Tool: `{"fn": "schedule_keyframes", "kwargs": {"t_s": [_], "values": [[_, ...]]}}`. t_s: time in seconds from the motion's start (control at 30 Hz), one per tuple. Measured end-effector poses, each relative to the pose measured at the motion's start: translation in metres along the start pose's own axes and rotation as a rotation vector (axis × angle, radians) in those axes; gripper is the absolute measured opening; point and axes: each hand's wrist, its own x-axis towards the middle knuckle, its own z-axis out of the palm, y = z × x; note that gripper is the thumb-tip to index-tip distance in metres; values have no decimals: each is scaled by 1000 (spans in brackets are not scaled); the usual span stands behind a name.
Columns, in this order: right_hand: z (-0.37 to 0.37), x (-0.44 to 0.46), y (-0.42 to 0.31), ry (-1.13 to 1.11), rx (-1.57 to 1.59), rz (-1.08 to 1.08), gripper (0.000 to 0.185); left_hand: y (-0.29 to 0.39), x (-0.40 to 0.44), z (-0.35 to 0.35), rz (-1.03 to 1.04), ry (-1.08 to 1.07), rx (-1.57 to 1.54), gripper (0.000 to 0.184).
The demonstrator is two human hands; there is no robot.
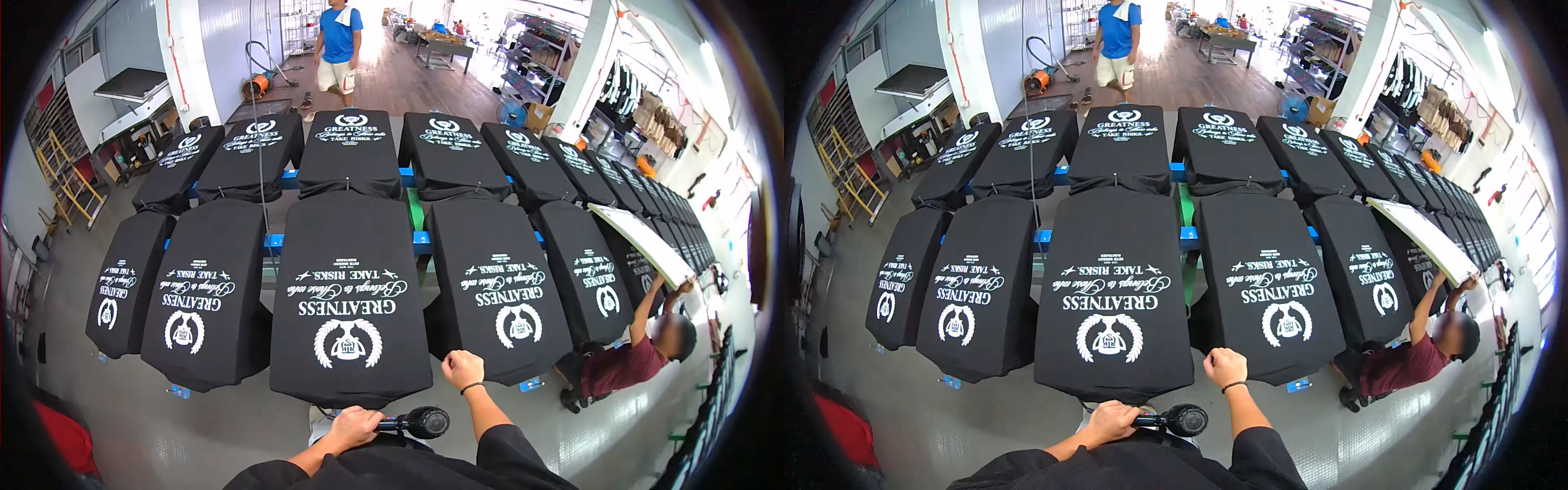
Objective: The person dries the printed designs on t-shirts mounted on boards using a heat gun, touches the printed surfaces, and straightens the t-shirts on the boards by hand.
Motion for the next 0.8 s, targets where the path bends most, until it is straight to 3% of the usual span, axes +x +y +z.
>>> {"fn": "schedule_keyframes", "kwargs": {"t_s": [0.8], "values": [[0,0,1,24,15,-19,19,3,4,-1,-27,81,-21,23]]}}
